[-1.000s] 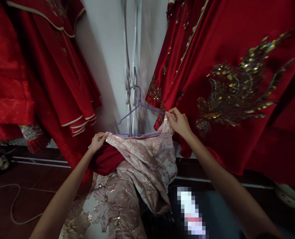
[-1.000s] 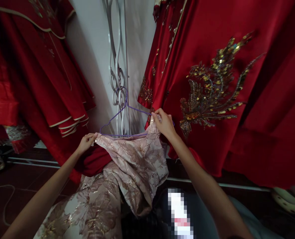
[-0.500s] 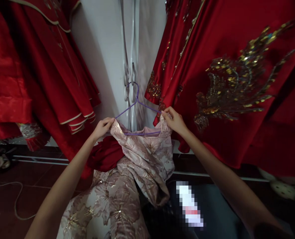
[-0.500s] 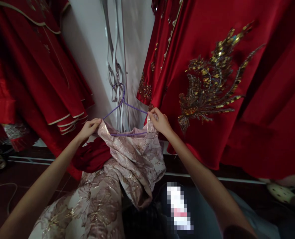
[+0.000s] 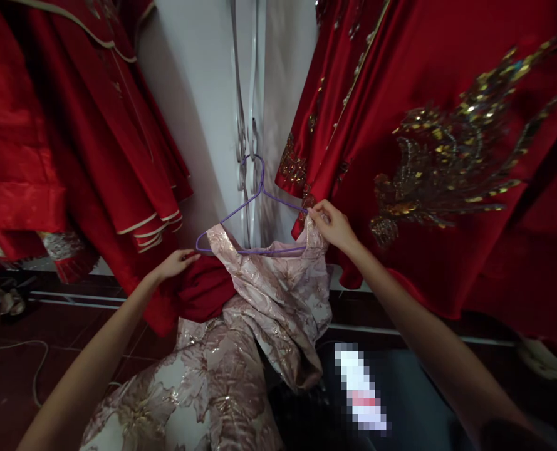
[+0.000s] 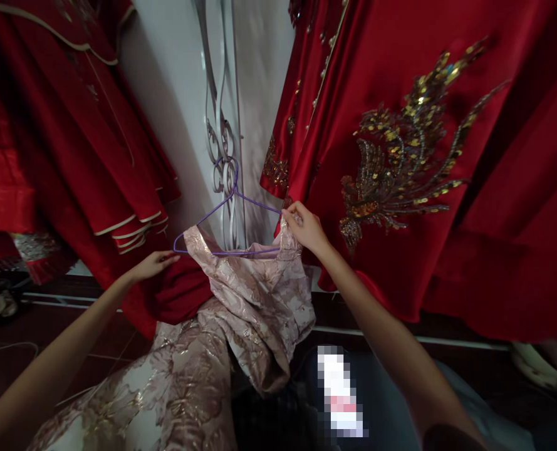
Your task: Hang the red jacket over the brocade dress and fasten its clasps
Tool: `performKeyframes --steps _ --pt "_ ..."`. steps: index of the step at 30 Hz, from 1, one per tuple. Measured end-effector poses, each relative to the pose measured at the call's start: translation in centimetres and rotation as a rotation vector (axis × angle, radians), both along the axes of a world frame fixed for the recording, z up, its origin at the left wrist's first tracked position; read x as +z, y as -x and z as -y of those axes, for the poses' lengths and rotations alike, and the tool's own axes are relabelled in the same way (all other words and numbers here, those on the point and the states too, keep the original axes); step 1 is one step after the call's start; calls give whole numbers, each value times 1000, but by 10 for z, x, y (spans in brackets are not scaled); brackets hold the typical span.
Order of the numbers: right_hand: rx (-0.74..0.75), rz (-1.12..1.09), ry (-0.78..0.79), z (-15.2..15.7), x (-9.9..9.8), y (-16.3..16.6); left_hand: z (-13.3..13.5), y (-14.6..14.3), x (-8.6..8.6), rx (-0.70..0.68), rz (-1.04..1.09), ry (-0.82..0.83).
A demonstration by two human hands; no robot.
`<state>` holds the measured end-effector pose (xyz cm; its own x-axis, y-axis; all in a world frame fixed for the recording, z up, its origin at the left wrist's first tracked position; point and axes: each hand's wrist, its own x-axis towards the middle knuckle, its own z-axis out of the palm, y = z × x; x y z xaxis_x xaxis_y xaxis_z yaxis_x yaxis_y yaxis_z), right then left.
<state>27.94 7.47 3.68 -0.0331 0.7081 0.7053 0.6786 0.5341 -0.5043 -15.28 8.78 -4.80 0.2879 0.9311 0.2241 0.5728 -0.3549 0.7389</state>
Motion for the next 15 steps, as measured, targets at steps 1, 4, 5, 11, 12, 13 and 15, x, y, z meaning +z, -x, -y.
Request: performKeyframes --steps 1,4,5,11,12,13,15 --pt "-3 1 -1 1 1 0 -6 -4 6 60 20 -64" --pt "-22 3 2 7 4 2 -22 -25 34 278 46 -281" --pt "-31 5 6 10 4 4 -25 -36 45 340 47 -348" --pt "3 20 44 33 -2 21 3 -122 109 251 73 -643" --pt "19 23 50 34 -2 21 8 -132 114 233 83 -641" --pt "32 28 58 33 1 19 12 -139 118 213 87 -622" --pt "59 54 115 24 11 10 11 -142 121 183 89 -585"
